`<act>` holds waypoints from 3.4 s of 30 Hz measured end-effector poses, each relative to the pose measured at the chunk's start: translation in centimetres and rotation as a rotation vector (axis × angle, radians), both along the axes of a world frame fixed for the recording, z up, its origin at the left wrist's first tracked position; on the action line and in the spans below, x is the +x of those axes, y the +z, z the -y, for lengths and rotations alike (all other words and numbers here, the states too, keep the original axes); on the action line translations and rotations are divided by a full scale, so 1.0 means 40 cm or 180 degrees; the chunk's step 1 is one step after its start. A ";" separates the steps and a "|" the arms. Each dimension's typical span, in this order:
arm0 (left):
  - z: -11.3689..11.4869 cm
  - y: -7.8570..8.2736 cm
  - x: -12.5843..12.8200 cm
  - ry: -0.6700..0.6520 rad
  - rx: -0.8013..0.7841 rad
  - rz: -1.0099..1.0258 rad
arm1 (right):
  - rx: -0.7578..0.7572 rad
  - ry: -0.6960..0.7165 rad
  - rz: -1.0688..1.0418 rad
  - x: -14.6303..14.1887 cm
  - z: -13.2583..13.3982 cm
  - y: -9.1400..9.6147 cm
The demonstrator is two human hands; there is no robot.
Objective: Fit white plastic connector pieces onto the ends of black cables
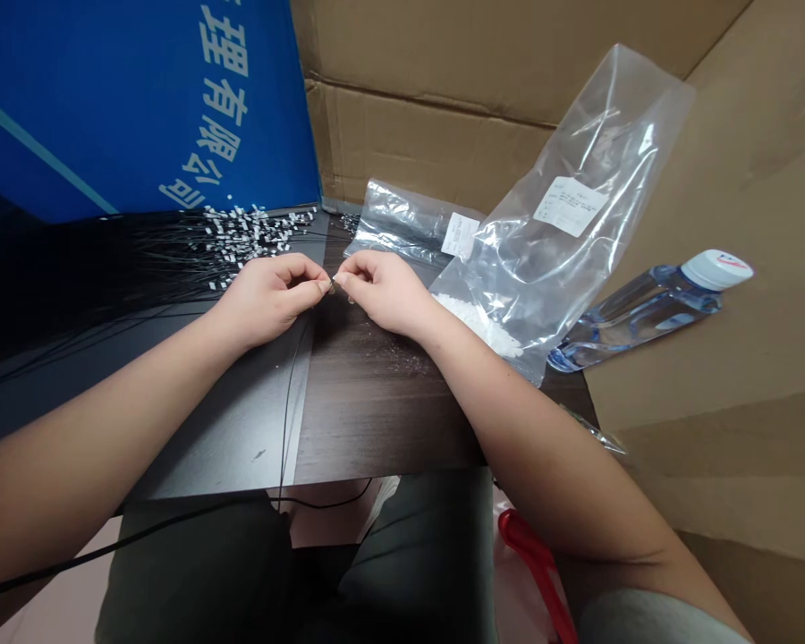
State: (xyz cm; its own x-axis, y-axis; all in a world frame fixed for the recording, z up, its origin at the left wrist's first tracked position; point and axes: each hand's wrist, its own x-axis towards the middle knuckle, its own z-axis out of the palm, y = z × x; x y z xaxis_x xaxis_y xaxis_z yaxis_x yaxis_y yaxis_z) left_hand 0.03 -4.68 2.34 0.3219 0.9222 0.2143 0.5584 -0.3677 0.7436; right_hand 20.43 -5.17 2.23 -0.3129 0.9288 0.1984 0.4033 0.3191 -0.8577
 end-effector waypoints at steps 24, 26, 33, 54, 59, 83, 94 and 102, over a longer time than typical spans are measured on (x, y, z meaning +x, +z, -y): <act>-0.003 -0.005 0.004 0.0028 -0.0093 0.0264 | 0.0088 -0.0068 0.0082 -0.003 -0.001 -0.002; -0.003 -0.003 0.004 0.0058 -0.0120 0.0291 | -0.0039 -0.0122 -0.0077 -0.004 -0.001 -0.003; -0.008 -0.013 0.003 -0.0051 -0.0222 0.0401 | -0.0281 -0.0234 -0.0250 -0.009 0.000 -0.001; -0.007 -0.015 0.003 -0.0038 -0.0308 0.0438 | -0.0375 -0.0161 -0.0433 -0.008 0.009 0.007; -0.008 -0.019 0.004 0.0024 -0.0523 0.0686 | -0.0357 -0.0132 -0.0437 -0.010 0.005 0.002; 0.002 -0.008 0.008 0.0048 -0.0738 0.1137 | 0.0103 0.0125 0.0095 0.000 0.002 0.005; 0.003 -0.007 0.007 0.0058 -0.0754 0.1018 | 0.0096 0.0114 0.0127 0.002 0.004 0.005; 0.006 -0.003 0.018 0.0067 -0.0935 0.1366 | -0.0324 0.0155 -0.0438 0.000 -0.009 -0.020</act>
State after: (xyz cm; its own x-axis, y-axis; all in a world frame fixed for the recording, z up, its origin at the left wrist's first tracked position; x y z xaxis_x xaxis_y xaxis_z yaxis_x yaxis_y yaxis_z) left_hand 0.74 -4.94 2.21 0.2425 0.9686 0.0541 0.1857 -0.1011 0.9774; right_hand 20.42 -4.81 1.45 -0.3344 0.9307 0.1481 0.2660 0.2440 -0.9326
